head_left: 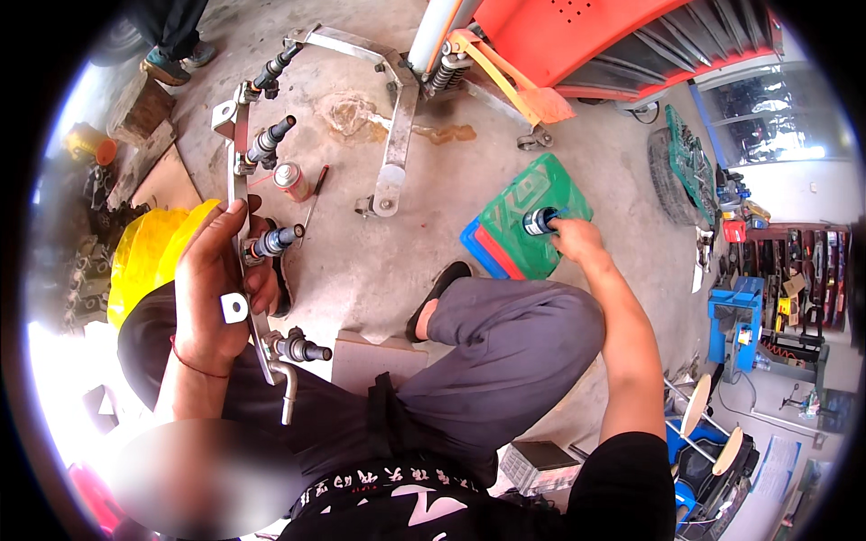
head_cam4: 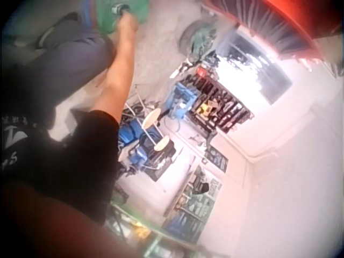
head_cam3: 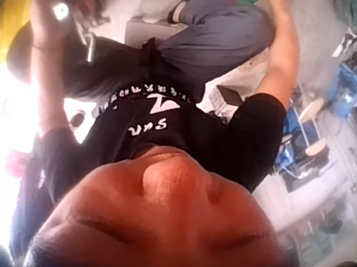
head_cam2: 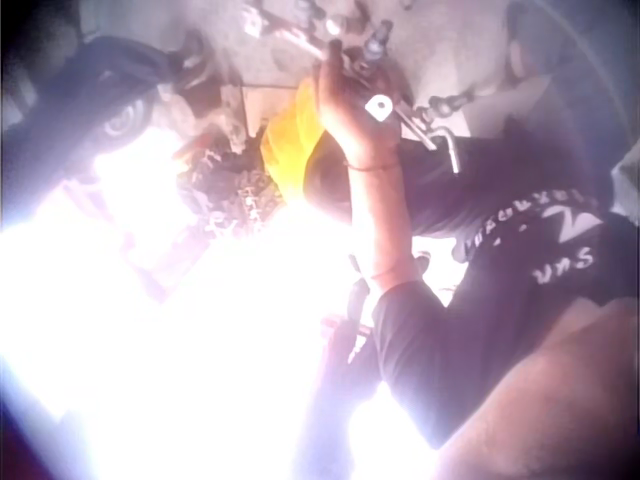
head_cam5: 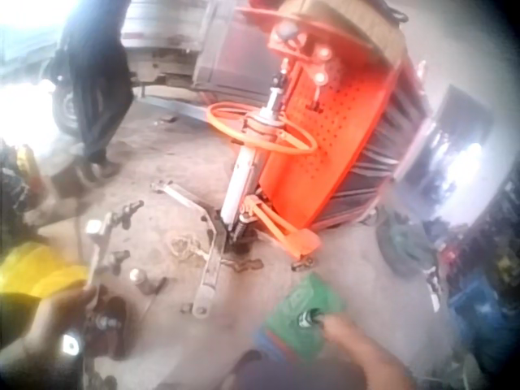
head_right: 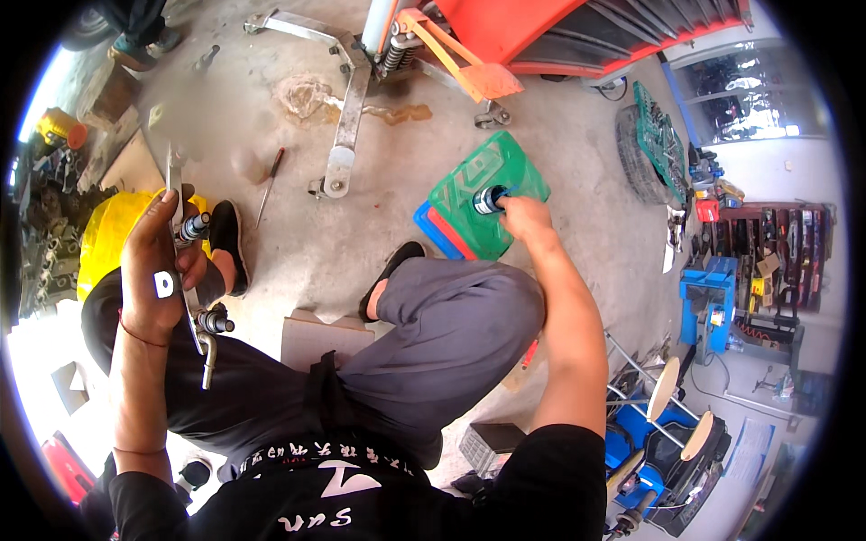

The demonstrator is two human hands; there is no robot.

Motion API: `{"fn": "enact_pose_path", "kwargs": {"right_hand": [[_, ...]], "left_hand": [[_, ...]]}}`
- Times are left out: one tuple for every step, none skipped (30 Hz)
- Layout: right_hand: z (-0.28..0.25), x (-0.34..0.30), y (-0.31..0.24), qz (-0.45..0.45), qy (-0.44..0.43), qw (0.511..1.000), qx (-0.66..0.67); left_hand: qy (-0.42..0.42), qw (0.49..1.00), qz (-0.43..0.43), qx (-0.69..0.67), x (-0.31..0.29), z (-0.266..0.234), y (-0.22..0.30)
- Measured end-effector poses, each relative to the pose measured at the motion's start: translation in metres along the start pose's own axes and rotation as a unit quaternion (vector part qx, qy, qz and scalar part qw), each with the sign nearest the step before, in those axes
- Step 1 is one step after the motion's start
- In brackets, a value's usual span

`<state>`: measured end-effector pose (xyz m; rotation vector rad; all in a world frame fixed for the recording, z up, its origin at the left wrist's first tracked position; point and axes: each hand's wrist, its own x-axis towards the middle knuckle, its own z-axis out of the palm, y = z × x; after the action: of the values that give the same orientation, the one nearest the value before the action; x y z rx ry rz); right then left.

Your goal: The person sits on the floor and assembles a metal bracket with multiple cylindrical components. They pick up small parts, apply a substance from a small container, and attach the components to the bracket one by one. The person handles the assembly with both hands, rotating it to access different attachment points.

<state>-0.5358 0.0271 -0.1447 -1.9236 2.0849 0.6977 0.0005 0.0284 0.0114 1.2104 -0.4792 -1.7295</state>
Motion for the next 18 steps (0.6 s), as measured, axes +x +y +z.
{"fn": "enact_pose_path", "kwargs": {"right_hand": [[-0.003,0.003,-0.001,-0.008,-0.015,1.000,-0.018],[-0.005,0.005,-0.002,-0.015,-0.031,0.999,-0.037],[-0.005,0.008,-0.003,-0.015,-0.034,0.998,-0.041],[-0.004,0.009,-0.004,-0.015,-0.039,0.998,-0.046],[-0.004,0.011,-0.005,-0.015,-0.043,0.998,-0.050],[-0.003,0.011,-0.006,-0.010,-0.035,0.999,-0.034],[-0.002,0.009,-0.006,-0.004,-0.026,1.000,-0.017],[-0.002,0.008,-0.006,0.002,-0.018,1.000,0.000],[0.004,0.010,-0.002,0.004,-0.018,0.998,0.060],[0.006,0.012,0.003,0.007,-0.016,0.993,0.117],[0.008,0.012,0.009,0.010,-0.013,0.985,0.174],[0.009,0.012,0.016,0.032,-0.024,0.966,0.256],[0.004,0.010,0.015,0.051,-0.035,0.940,0.336],[-0.001,0.007,0.014,0.069,-0.045,0.906,0.414],[-0.006,0.003,0.015,0.078,-0.049,0.851,0.516],[-0.025,-0.006,0.007,0.083,-0.052,0.785,0.611],[-0.046,-0.017,-0.002,0.087,-0.052,0.710,0.697],[-0.065,-0.028,-0.017,0.080,-0.043,0.649,0.755]], "left_hand": [[0.002,1.000,-0.001,0.000,0.000,0.000,0.000],[0.003,1.000,-0.002,0.000,0.001,-0.001,0.000],[0.000,1.000,-0.001,-0.003,0.002,-0.001,0.001],[-0.002,1.000,-0.001,-0.007,0.002,-0.002,0.001],[-0.004,1.000,0.000,-0.012,0.002,-0.003,0.001],[-0.006,1.000,0.001,-0.009,0.003,-0.004,0.001],[-0.009,1.000,0.003,-0.007,0.003,-0.005,0.001],[-0.012,1.000,0.004,-0.005,0.003,-0.006,0.001],[-0.011,1.000,0.004,-0.001,0.002,-0.007,0.001],[-0.013,1.000,0.006,0.001,0.002,-0.008,0.001],[-0.014,1.000,0.007,0.002,0.002,-0.009,0.002],[-0.012,1.000,0.007,0.001,0.001,-0.009,0.002],[-0.007,1.000,0.009,0.000,-0.001,-0.010,0.004],[-0.003,1.000,0.010,0.000,-0.002,-0.011,0.005],[0.004,1.000,0.013,-0.004,-0.004,-0.010,0.006],[0.011,1.000,0.018,-0.009,-0.007,-0.008,0.008],[0.016,0.999,0.023,-0.015,-0.008,-0.006,0.009],[0.010,0.999,0.019,-0.039,-0.007,-0.005,0.010]]}}
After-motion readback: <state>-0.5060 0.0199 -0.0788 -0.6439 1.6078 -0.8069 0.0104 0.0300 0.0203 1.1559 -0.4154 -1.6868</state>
